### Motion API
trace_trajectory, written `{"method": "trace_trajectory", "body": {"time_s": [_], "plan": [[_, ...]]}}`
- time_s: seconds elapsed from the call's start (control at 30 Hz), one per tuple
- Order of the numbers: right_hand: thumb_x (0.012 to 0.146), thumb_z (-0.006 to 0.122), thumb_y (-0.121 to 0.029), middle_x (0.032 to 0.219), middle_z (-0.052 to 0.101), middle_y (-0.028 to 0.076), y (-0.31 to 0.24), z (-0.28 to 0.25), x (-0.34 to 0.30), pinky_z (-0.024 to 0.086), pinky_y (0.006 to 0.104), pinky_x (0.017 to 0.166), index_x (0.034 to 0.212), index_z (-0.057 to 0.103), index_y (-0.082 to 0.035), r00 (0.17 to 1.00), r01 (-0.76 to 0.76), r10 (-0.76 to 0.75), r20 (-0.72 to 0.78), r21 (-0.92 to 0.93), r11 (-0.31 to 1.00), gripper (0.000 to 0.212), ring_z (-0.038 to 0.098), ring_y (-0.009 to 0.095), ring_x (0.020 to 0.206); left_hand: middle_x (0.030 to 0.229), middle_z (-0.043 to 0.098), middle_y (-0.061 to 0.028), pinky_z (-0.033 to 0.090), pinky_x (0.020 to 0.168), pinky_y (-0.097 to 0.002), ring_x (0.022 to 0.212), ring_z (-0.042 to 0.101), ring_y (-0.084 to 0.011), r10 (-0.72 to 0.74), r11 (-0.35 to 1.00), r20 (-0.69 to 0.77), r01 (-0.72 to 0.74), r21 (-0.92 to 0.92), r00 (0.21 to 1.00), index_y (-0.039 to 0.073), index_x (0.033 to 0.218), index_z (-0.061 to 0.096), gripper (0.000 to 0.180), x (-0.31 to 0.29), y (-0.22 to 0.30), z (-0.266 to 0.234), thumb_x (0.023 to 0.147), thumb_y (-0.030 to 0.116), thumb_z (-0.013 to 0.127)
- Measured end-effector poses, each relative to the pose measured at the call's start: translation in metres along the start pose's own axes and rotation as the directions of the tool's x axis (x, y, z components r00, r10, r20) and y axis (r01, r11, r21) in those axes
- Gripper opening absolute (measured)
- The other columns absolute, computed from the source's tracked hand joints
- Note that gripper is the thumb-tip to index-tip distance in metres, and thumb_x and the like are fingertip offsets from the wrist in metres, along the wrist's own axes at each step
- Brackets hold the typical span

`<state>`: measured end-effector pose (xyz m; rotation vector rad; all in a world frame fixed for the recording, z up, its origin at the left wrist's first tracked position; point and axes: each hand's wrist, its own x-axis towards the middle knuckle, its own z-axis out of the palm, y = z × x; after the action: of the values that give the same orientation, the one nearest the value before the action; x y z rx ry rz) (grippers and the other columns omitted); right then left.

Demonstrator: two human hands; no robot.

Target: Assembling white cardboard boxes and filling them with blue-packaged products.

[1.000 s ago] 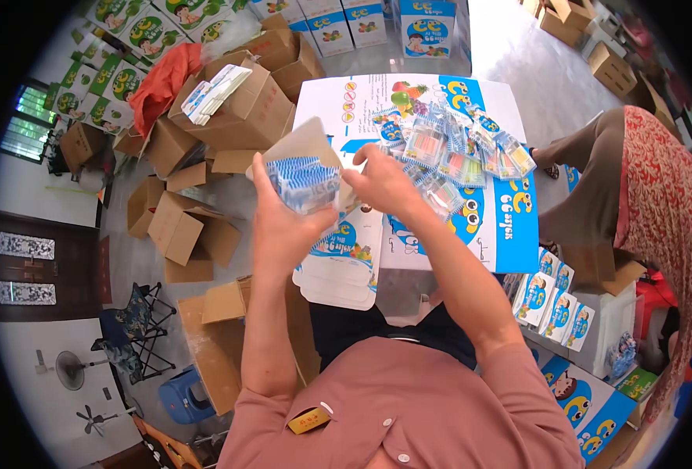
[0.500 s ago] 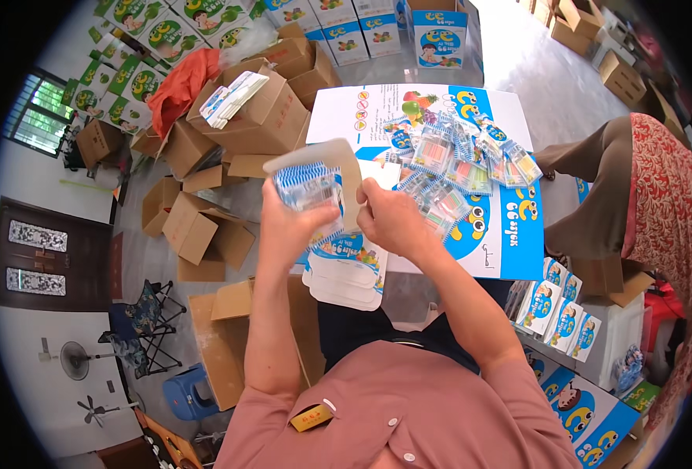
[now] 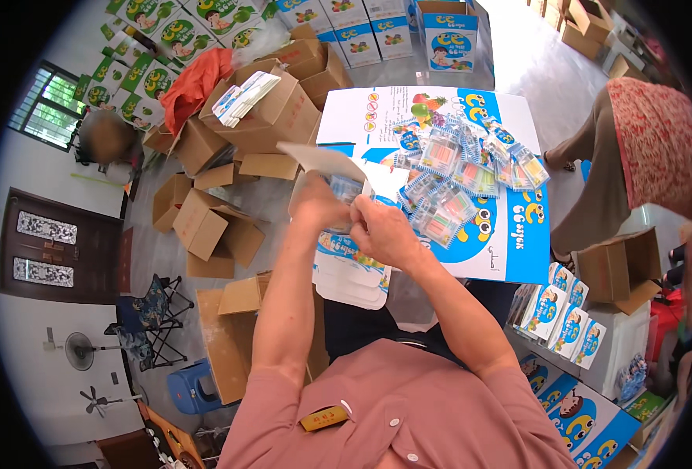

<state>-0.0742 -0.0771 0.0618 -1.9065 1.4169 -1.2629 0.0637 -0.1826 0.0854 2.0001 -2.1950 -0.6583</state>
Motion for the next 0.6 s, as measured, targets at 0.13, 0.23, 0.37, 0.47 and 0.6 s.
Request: {"method": "trace_trajectory", "body": {"time_s": [0.13,0.23,0.37,0.47,0.6], "plan": [[0.087,0.065,-0.004,0.071,0.062,0.013,0.007,-0.002,-0.004,0.051,0.0367,0.062,0.091,0.054,-0.001,0.998,-0.056,0.057,0.0,0.17,0.984,0.012,0.063,0.026,0.064,0.129,0.062,-0.0208,0.051,0.099,-0.0433,0.117,0.063,-0.0322,0.086,0.995,-0.16,-0.078,0.055,0.983,-0.008,0.127,0.055,0.075,-0.008,-0.006,0.014,0.068,0.027,0.087],[0.089,0.066,-0.005,0.07,0.06,0.009,0.015,-0.004,-0.007,0.05,0.0333,0.061,0.092,0.055,-0.001,0.994,-0.112,0.11,0.026,0.287,0.951,0.013,0.06,0.019,0.063,0.129,0.061,-0.0199,0.05,0.099,-0.0466,0.118,0.061,-0.0358,0.308,0.876,-0.166,-0.348,-0.335,0.937,-0.005,0.124,0.059,0.064,-0.018,-0.017,0.002,0.077,0.031,0.082],[0.089,0.067,-0.007,0.07,0.06,0.007,0.019,-0.002,-0.009,0.05,0.0341,0.063,0.091,0.055,-0.002,0.987,-0.162,0.146,0.072,0.348,0.923,0.014,0.059,0.018,0.064,0.123,0.06,-0.0175,0.048,0.096,-0.0463,0.117,0.059,-0.0364,0.524,0.849,-0.241,-0.478,0.225,0.817,0.001,0.113,0.067,0.044,-0.032,-0.01,-0.014,0.085,0.034,0.074],[0.085,0.067,-0.009,0.07,0.061,0.012,0.016,-0.001,-0.007,0.051,0.0412,0.066,0.089,0.056,-0.003,0.983,-0.18,0.175,0.046,0.357,0.917,0.013,0.063,0.028,0.068,0.112,0.062,-0.0172,0.047,0.092,-0.0508,0.108,0.059,-0.0386,0.485,0.841,0.07,-0.487,0.236,0.872,0.007,0.106,0.071,0.027,-0.015,-0.012,0.002,0.091,0.03,0.066],[0.091,0.066,-0.006,0.072,0.06,0.006,0.017,-0.013,-0.01,0.049,0.0303,0.061,0.091,0.053,0.0,0.979,-0.205,0.196,0.063,0.274,0.94,0.014,0.057,0.012,0.063,0.109,0.064,-0.0167,0.047,0.093,-0.0513,0.108,0.059,-0.0379,0.569,0.797,0.044,-0.565,0.214,0.821,0.01,0.103,0.071,0.024,-0.006,-0.011,0.012,0.091,0.03,0.066]]}}
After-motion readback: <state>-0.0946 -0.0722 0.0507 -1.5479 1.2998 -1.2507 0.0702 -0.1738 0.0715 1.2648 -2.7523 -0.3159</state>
